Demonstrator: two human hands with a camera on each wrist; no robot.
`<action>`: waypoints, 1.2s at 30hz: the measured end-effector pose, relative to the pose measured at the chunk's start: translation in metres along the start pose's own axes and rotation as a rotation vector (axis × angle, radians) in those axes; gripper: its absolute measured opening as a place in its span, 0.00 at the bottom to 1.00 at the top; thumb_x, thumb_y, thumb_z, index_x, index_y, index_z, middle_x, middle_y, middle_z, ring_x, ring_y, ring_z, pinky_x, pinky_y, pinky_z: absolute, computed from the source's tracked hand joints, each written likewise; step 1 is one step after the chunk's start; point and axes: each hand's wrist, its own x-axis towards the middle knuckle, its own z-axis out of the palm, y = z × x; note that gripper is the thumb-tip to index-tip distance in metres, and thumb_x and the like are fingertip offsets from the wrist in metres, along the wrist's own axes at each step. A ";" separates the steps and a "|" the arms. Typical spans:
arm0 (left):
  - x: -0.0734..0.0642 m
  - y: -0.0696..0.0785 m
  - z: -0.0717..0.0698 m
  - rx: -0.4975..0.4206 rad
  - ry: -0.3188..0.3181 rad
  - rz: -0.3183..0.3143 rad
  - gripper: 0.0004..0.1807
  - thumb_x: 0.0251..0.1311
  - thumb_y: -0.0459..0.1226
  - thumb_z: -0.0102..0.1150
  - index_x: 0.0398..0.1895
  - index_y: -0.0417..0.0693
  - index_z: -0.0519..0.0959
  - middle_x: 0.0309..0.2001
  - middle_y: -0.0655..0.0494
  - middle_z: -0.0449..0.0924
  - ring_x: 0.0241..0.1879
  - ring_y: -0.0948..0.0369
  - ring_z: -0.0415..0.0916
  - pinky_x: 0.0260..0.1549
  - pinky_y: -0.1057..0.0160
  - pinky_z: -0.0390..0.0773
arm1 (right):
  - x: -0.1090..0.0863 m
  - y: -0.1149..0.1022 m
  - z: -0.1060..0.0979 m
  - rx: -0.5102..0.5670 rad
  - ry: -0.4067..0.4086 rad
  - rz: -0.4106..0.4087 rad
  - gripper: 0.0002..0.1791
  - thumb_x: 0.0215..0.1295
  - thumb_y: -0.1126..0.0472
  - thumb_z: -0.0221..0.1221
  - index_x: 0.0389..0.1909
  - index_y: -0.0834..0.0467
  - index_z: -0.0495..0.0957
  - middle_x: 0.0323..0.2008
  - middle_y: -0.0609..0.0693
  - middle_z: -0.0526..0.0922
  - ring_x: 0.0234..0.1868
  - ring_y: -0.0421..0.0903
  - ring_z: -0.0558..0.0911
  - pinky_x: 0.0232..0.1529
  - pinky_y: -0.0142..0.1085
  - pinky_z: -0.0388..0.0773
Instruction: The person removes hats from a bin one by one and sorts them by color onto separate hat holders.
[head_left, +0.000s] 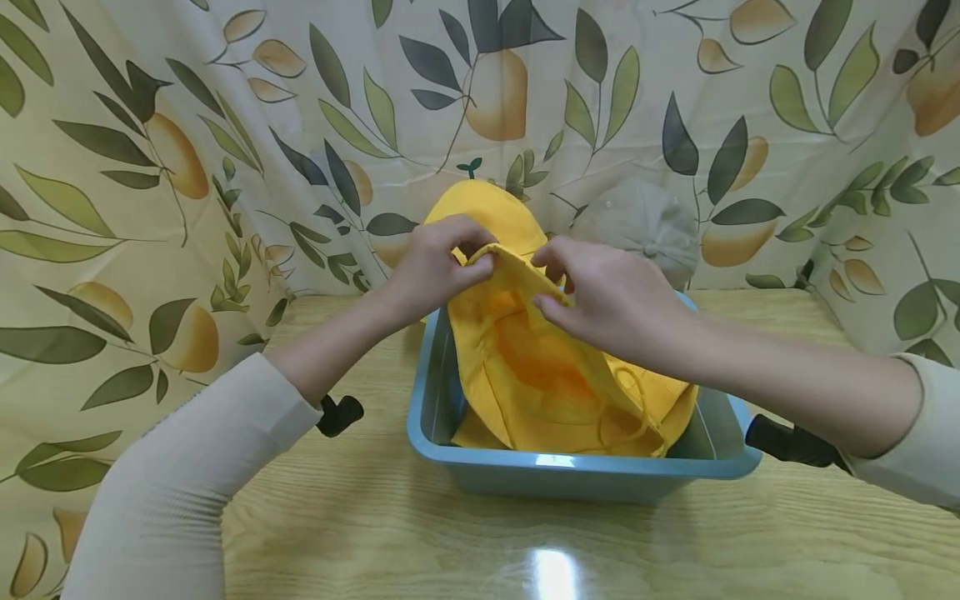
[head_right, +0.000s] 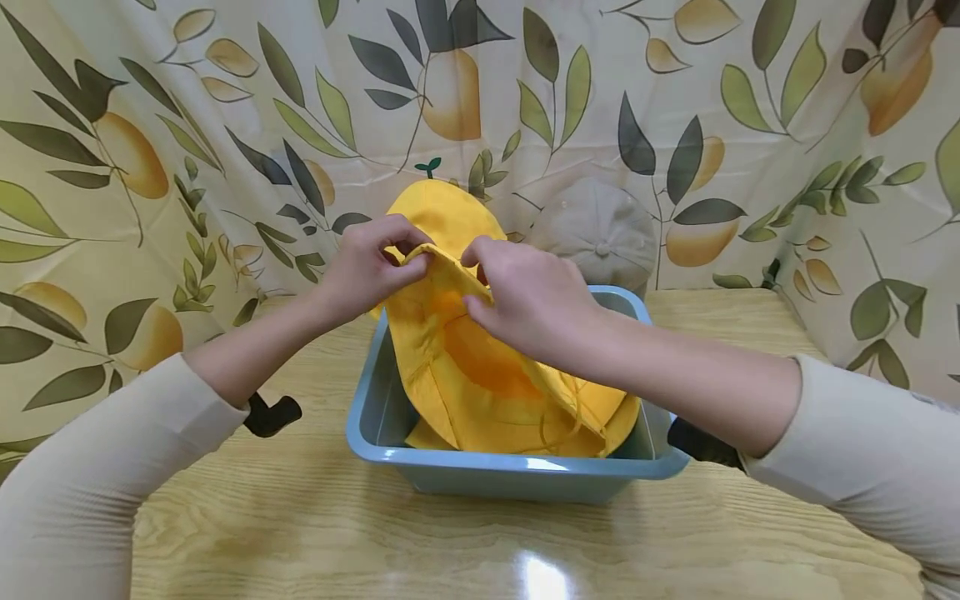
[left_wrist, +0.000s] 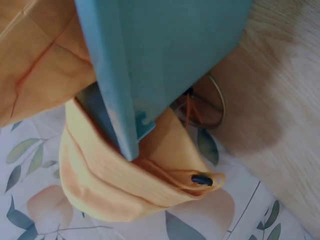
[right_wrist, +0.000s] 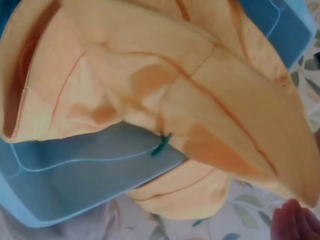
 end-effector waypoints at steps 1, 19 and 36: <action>0.001 0.000 -0.001 0.004 0.016 0.008 0.02 0.52 0.30 0.57 0.28 0.40 0.79 0.28 0.52 0.78 0.30 0.62 0.72 0.28 0.65 0.75 | 0.001 0.001 0.000 -0.003 -0.004 0.006 0.13 0.53 0.61 0.62 0.39 0.60 0.74 0.28 0.50 0.80 0.23 0.44 0.76 0.21 0.35 0.72; -0.011 0.000 0.000 -0.077 0.105 0.025 0.04 0.53 0.33 0.60 0.31 0.40 0.79 0.28 0.54 0.77 0.29 0.65 0.69 0.22 0.67 0.75 | -0.004 0.030 -0.019 0.004 0.142 0.022 0.09 0.45 0.73 0.59 0.20 0.57 0.72 0.17 0.48 0.72 0.20 0.41 0.67 0.21 0.31 0.63; -0.064 -0.022 0.018 -0.251 -0.081 -0.413 0.10 0.51 0.39 0.64 0.34 0.47 0.76 0.30 0.56 0.77 0.32 0.62 0.74 0.28 0.66 0.76 | 0.003 0.040 -0.062 0.072 0.306 0.140 0.04 0.52 0.68 0.60 0.31 0.63 0.78 0.29 0.53 0.82 0.29 0.20 0.67 0.32 0.12 0.64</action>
